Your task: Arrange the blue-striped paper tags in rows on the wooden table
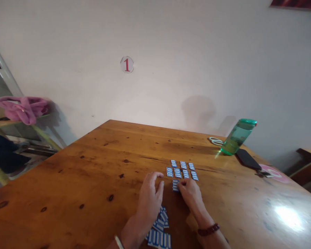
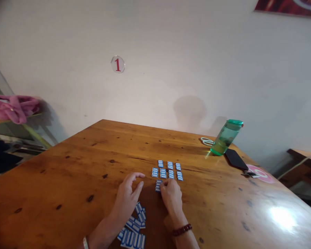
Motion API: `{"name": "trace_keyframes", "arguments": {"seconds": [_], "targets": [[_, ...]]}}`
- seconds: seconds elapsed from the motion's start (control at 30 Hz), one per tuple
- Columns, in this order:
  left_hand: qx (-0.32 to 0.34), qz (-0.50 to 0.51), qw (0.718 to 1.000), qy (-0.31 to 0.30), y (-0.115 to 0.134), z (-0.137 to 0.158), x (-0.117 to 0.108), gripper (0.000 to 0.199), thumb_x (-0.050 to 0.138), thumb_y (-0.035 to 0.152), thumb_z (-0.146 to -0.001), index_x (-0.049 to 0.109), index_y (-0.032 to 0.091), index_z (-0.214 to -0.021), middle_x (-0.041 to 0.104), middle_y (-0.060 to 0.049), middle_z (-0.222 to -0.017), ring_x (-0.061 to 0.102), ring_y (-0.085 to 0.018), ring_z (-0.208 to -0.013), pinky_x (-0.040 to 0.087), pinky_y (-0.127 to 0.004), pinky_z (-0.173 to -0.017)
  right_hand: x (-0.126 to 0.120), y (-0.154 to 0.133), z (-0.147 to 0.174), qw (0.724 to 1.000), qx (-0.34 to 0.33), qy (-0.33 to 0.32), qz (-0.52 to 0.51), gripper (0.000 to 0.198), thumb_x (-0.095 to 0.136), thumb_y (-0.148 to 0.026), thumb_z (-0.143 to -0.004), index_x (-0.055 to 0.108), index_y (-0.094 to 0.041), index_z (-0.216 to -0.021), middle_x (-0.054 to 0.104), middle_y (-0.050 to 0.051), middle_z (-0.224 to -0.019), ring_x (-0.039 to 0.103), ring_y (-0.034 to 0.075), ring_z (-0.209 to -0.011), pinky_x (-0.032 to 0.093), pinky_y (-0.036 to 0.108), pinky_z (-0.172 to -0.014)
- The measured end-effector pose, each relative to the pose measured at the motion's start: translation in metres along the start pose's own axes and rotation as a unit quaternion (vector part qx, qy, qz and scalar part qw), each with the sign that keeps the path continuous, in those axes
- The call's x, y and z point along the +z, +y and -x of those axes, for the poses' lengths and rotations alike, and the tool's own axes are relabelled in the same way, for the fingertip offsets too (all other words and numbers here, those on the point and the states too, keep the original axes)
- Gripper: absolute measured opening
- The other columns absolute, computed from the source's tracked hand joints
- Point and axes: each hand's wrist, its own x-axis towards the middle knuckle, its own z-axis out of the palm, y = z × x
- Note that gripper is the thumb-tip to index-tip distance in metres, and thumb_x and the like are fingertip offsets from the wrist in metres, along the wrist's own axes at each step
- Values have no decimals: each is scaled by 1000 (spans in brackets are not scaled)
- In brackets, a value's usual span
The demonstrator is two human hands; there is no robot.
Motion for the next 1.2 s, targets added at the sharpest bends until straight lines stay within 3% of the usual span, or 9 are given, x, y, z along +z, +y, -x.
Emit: {"name": "trace_keyframes", "arguments": {"seconds": [0.37,0.6,0.7,0.77,0.83,0.97,1.2], "targets": [[-10,5,1000,25,-2,-6,-4,16,46,13,-76,57,18,-87,64,-6,-90,58,-19,-89,42,-36,-83,0,-4,9,999,-17,9,42,14,43,-23,-75,57,-20,-74,66,8,-77,60,22,-74,34,26,-56],[-34,17,998,41,-2,-8,-8,15,48,12,-74,59,17,-84,65,-6,-89,58,-19,-88,42,-35,-82,-6,-1,17,999,-50,16,6,25,44,-26,-77,51,-14,-98,65,9,-79,60,22,-75,38,27,-61],[-56,31,997,43,0,-9,-11,15,47,13,-75,58,16,-84,64,-7,-90,58,-19,-88,43,-34,-81,-8,3,42,993,-112,-24,-29,20,44,-24,-78,54,-19,-95,64,2,-74,60,17,-68,40,24,-62],[-60,40,997,43,2,-10,-11,15,47,13,-75,58,16,-84,64,-7,-90,58,-19,-88,44,-34,-79,-8,6,64,972,-203,-89,-80,17,42,-22,-79,55,-19,-90,63,1,-70,58,16,-63,40,23,-59],[-54,46,996,44,2,-10,-11,15,47,12,-75,58,17,-84,64,-6,-90,58,-18,-88,44,-33,-79,-8,8,85,953,-251,-149,-74,14,42,-20,-79,56,-21,-78,63,2,-75,58,16,-68,41,23,-62],[-51,52,996,43,0,-10,-9,15,47,13,-75,58,17,-84,65,-6,-89,59,-18,-88,45,-33,-78,-4,9,105,946,-270,-179,5,13,49,-14,-71,56,-22,-79,60,3,-82,57,18,-77,41,25,-65],[-46,54,997,44,-2,-10,-8,15,46,13,-76,58,17,-84,65,-5,-87,60,-17,-83,46,-31,-74,-5,14,97,932,-289,-194,98,14,51,-12,-67,55,-22,-75,59,4,-84,58,20,-77,43,25,-61]]}}
